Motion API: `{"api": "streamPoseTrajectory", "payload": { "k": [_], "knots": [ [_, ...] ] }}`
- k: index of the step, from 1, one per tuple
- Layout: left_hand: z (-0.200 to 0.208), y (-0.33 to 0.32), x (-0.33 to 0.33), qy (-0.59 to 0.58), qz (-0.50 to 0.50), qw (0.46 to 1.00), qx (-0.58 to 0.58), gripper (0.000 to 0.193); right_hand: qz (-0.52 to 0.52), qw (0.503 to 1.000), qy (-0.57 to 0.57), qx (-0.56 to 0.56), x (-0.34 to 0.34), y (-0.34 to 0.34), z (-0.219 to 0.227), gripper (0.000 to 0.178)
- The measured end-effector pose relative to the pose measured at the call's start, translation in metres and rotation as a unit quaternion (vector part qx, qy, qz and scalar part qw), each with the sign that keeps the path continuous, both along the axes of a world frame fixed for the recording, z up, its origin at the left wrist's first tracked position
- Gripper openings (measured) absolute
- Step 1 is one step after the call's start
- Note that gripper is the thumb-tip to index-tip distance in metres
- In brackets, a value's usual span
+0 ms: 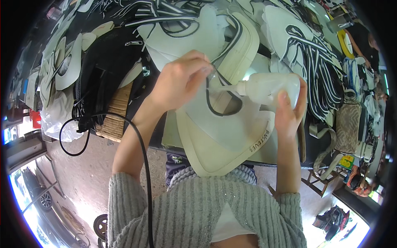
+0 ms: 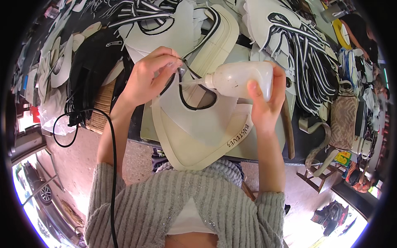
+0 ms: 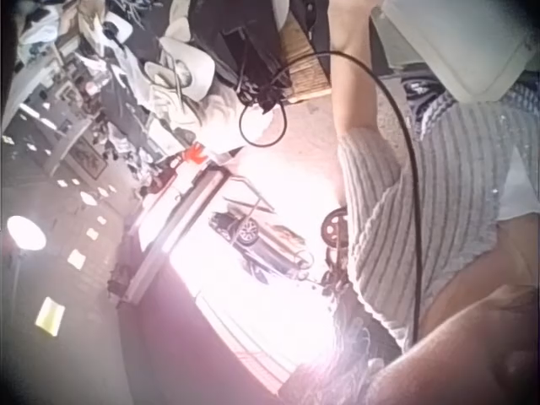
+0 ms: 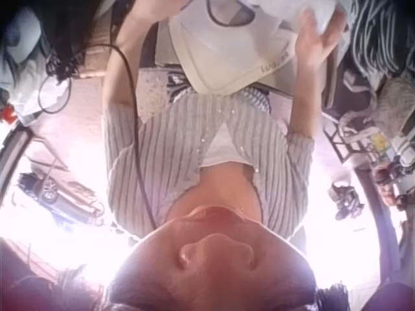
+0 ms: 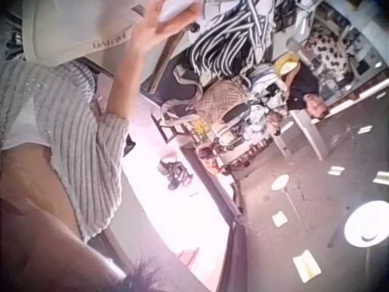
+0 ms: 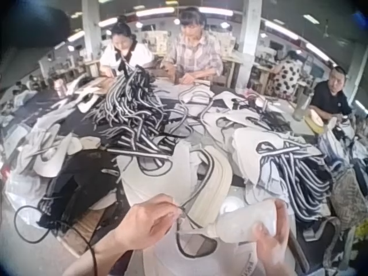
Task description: The worker is assembling shoe upper components by hammering layers together and applying liquid adhesive.
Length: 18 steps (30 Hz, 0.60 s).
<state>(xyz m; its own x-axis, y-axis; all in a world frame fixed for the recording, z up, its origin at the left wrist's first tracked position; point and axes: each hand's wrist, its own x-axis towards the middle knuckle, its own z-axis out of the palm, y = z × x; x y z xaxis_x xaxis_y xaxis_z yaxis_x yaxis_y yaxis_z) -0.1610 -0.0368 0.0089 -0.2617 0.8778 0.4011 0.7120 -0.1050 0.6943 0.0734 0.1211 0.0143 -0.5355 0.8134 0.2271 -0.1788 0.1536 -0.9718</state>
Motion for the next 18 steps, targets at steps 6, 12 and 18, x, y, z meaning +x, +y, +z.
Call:
{"api": "streamPoseTrajectory", "payload": {
  "k": [6,12,18],
  "knots": [
    [-0.022,0.006,-0.01,-0.189,-0.051,0.979,-0.063,0.014,0.0,0.997,0.006,0.076,-0.007,0.006,-0.003,0.055],
    [-0.02,0.008,-0.01,-0.134,-0.038,0.986,-0.088,0.013,0.009,0.996,-0.01,0.086,-0.005,0.008,-0.003,0.054],
    [-0.021,0.007,-0.008,-0.133,-0.031,0.987,-0.083,0.013,0.025,0.998,-0.046,0.044,0.004,0.005,0.0,0.051]
  ]
}}
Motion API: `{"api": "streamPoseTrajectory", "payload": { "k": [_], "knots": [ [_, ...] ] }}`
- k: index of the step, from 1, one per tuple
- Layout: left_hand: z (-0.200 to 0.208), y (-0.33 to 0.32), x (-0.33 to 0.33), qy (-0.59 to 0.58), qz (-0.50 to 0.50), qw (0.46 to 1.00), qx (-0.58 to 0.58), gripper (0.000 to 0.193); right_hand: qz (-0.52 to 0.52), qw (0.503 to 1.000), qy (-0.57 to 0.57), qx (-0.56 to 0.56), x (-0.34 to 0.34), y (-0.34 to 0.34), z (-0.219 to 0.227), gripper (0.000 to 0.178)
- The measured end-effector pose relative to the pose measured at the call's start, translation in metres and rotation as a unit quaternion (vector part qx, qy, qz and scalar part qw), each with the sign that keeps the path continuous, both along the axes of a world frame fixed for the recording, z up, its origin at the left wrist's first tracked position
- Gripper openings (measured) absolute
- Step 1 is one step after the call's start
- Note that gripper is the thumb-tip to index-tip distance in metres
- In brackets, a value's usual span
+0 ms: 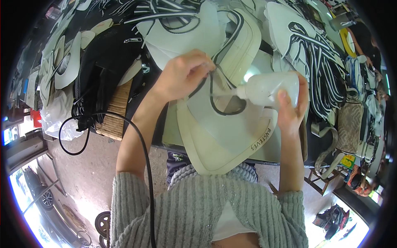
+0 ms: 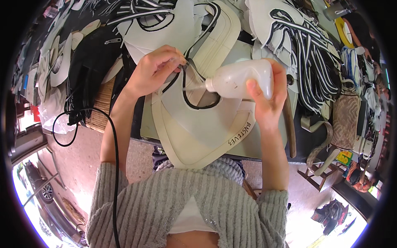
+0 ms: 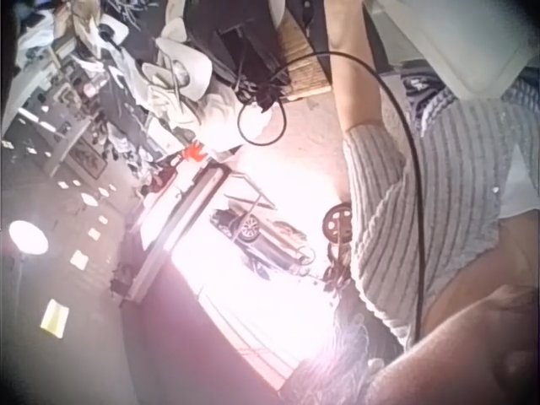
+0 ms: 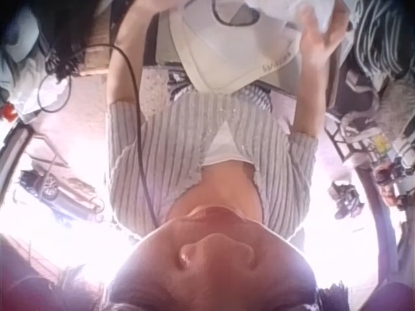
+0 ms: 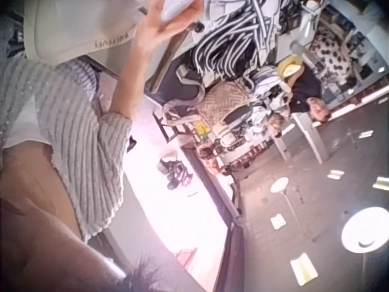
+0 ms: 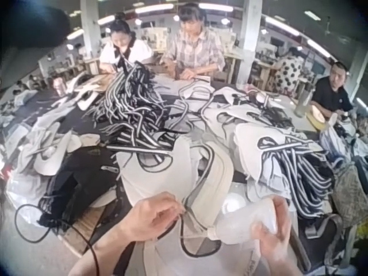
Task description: The worker is assembling shoe upper components by hammering layers together and applying liquid adhesive.
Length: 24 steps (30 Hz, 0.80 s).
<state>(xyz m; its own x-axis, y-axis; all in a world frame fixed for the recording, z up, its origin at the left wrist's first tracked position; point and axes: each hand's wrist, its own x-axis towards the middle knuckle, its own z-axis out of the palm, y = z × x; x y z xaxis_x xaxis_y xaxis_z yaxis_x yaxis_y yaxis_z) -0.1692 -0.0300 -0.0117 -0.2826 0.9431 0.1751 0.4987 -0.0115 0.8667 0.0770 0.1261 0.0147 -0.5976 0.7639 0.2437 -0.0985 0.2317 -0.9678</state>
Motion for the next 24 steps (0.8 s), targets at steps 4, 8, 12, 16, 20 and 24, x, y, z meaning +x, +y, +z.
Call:
{"api": "streamPoseTrajectory", "payload": {
  "k": [4,8,12,16,20,24],
  "knots": [
    [0.003,-0.002,0.002,-0.002,-0.001,1.0,-0.007,0.014,0.012,1.0,-0.007,-0.005,-0.001,0.007,-0.002,0.051],
    [0.0,-0.001,0.0,-0.01,-0.009,1.0,0.001,0.014,0.013,1.0,0.004,-0.017,-0.003,0.006,0.0,0.051],
    [-0.001,0.001,0.001,-0.018,-0.017,1.0,0.009,0.015,0.005,0.999,-0.002,-0.032,-0.001,0.01,0.001,0.052],
    [0.001,-0.001,0.002,-0.015,-0.013,1.0,0.002,0.016,0.051,0.998,-0.015,-0.043,0.011,0.013,0.008,0.052],
    [0.001,-0.002,0.001,-0.017,-0.016,1.0,-0.004,0.016,0.047,0.998,-0.014,-0.043,0.018,0.018,0.007,0.052],
    [-0.001,0.001,0.002,-0.024,-0.018,1.0,-0.005,0.017,0.036,0.998,-0.015,-0.041,0.01,0.014,0.006,0.054]
  ]
}}
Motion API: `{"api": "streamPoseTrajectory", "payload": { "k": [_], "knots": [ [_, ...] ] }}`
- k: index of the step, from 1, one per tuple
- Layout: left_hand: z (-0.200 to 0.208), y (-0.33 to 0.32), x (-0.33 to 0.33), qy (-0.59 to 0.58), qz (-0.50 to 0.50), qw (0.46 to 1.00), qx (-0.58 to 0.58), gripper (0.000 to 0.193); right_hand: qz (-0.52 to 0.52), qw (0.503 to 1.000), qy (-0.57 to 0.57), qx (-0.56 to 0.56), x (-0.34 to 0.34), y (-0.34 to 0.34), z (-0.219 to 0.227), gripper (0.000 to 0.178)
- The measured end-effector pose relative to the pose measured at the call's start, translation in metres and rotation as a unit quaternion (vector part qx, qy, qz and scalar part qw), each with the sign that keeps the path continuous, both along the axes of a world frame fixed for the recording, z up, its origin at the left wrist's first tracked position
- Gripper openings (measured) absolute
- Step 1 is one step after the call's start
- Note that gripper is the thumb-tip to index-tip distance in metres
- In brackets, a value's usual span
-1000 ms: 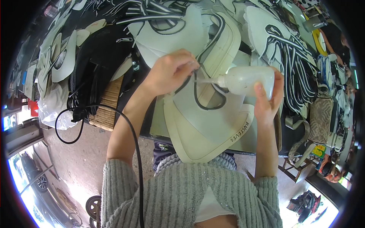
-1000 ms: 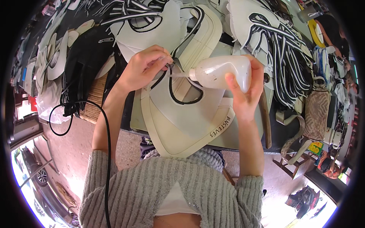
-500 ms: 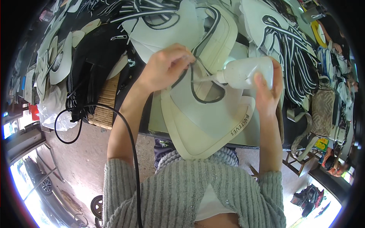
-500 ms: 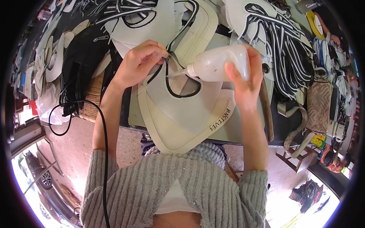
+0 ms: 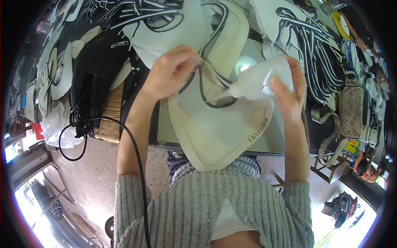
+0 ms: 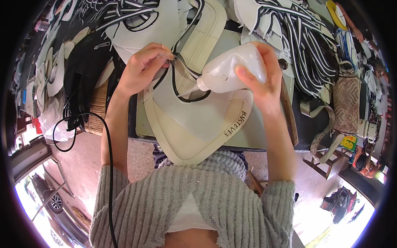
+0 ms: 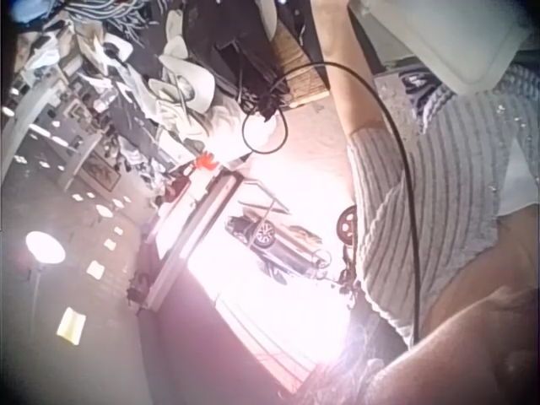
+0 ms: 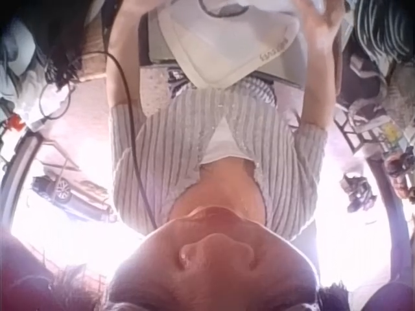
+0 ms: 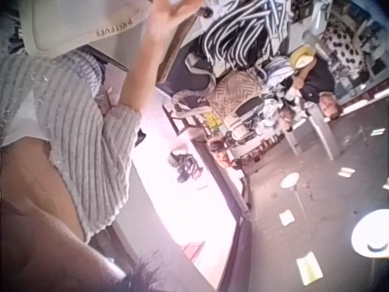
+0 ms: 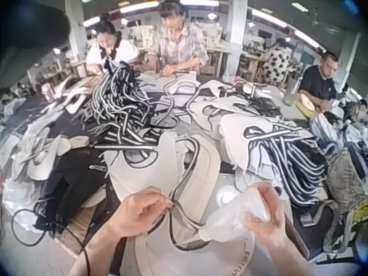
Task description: The worker is assembling shoe upper components by hammering layers together and applying liquid adhesive.
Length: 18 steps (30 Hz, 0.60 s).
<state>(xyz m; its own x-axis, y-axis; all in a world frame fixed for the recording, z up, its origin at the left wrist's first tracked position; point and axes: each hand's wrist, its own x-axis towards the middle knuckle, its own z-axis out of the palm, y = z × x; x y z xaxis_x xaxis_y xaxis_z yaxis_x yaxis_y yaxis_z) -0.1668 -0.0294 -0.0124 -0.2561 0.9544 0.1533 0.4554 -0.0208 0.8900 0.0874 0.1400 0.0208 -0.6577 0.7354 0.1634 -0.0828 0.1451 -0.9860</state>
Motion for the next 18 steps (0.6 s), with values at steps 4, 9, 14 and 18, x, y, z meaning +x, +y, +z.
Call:
{"api": "streamPoseTrajectory", "payload": {
  "k": [4,9,14,18],
  "knots": [
    [0.001,-0.003,-0.001,-0.005,0.004,1.0,-0.001,0.018,0.012,1.0,-0.001,-0.019,0.015,0.005,0.006,0.056],
    [0.001,0.0,-0.001,0.007,-0.002,1.0,-0.002,0.02,-0.023,1.0,0.002,0.0,0.028,0.011,0.002,0.053],
    [-0.004,-0.001,0.002,-0.05,0.018,0.998,0.036,0.02,-0.104,0.993,0.032,-0.041,0.027,0.0,0.005,0.049],
    [0.012,0.007,-0.007,0.025,0.009,1.0,0.003,0.013,-0.115,0.992,0.06,0.002,0.006,-0.035,0.004,0.049]
  ]
}}
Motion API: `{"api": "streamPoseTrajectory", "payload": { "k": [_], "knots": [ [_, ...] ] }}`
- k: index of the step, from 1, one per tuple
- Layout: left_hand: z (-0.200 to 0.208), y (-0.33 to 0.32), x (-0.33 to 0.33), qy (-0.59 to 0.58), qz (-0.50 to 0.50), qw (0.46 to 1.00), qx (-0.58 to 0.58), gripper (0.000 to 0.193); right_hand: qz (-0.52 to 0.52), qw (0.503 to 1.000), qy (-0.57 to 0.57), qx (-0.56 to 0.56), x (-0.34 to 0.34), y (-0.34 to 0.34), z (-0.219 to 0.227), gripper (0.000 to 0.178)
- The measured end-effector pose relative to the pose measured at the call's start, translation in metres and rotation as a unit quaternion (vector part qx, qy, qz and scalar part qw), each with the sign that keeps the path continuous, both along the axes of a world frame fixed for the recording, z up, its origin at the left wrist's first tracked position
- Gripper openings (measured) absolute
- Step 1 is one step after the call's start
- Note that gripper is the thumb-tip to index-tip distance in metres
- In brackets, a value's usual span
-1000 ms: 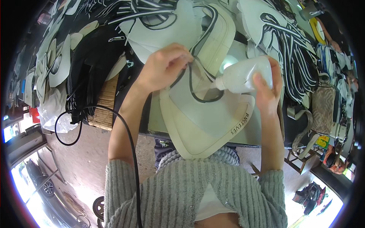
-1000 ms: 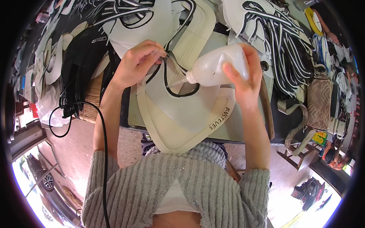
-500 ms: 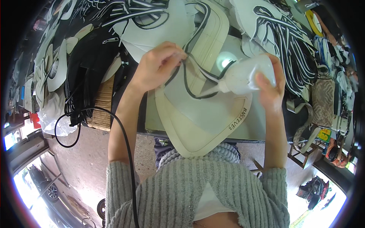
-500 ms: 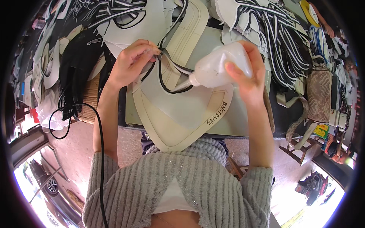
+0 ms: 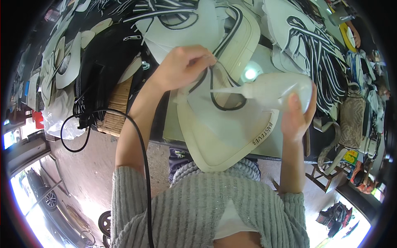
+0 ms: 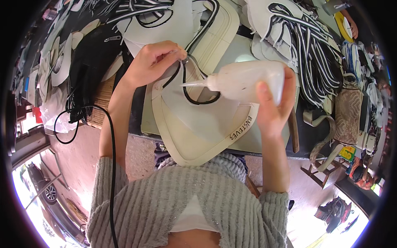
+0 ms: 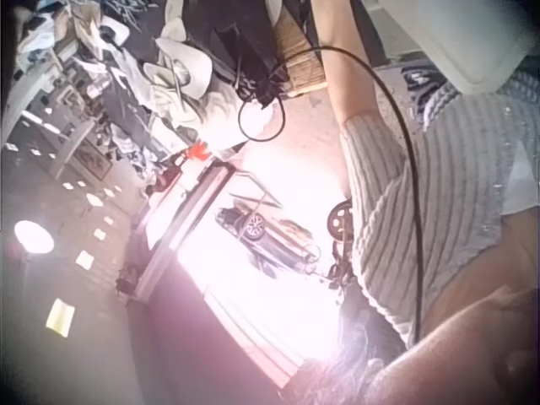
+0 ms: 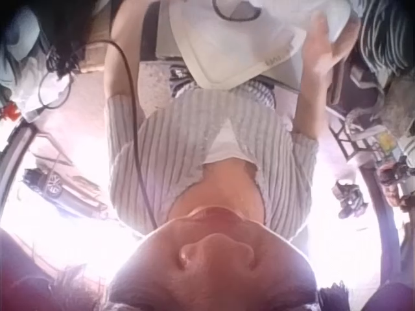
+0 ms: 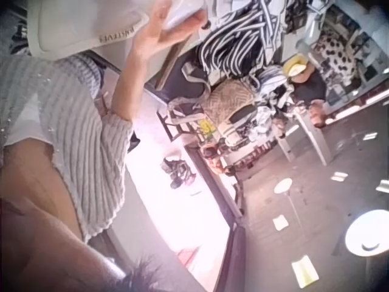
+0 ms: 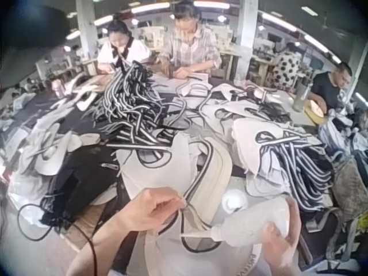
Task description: The worker is assembling shoe upper components by hammering layers together and applying liquid adhesive.
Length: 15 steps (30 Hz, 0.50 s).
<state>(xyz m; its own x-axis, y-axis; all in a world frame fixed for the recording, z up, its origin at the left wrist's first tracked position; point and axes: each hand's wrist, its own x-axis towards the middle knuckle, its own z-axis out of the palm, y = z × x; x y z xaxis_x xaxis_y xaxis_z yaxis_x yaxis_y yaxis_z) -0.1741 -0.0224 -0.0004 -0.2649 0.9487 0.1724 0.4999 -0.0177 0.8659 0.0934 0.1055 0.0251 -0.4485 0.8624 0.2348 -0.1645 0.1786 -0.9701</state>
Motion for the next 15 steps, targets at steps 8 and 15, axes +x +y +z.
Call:
{"api": "streamPoseTrajectory", "payload": {
  "k": [8,15],
  "knots": [
    [0.009,0.024,-0.015,0.142,-0.078,0.987,-0.005,0.024,0.0,0.945,-0.13,0.299,-0.025,-0.021,0.003,0.059],
    [0.006,0.027,-0.014,0.141,-0.076,0.987,-0.025,0.026,-0.011,0.975,-0.073,0.209,-0.023,-0.032,-0.001,0.058]
  ]
}}
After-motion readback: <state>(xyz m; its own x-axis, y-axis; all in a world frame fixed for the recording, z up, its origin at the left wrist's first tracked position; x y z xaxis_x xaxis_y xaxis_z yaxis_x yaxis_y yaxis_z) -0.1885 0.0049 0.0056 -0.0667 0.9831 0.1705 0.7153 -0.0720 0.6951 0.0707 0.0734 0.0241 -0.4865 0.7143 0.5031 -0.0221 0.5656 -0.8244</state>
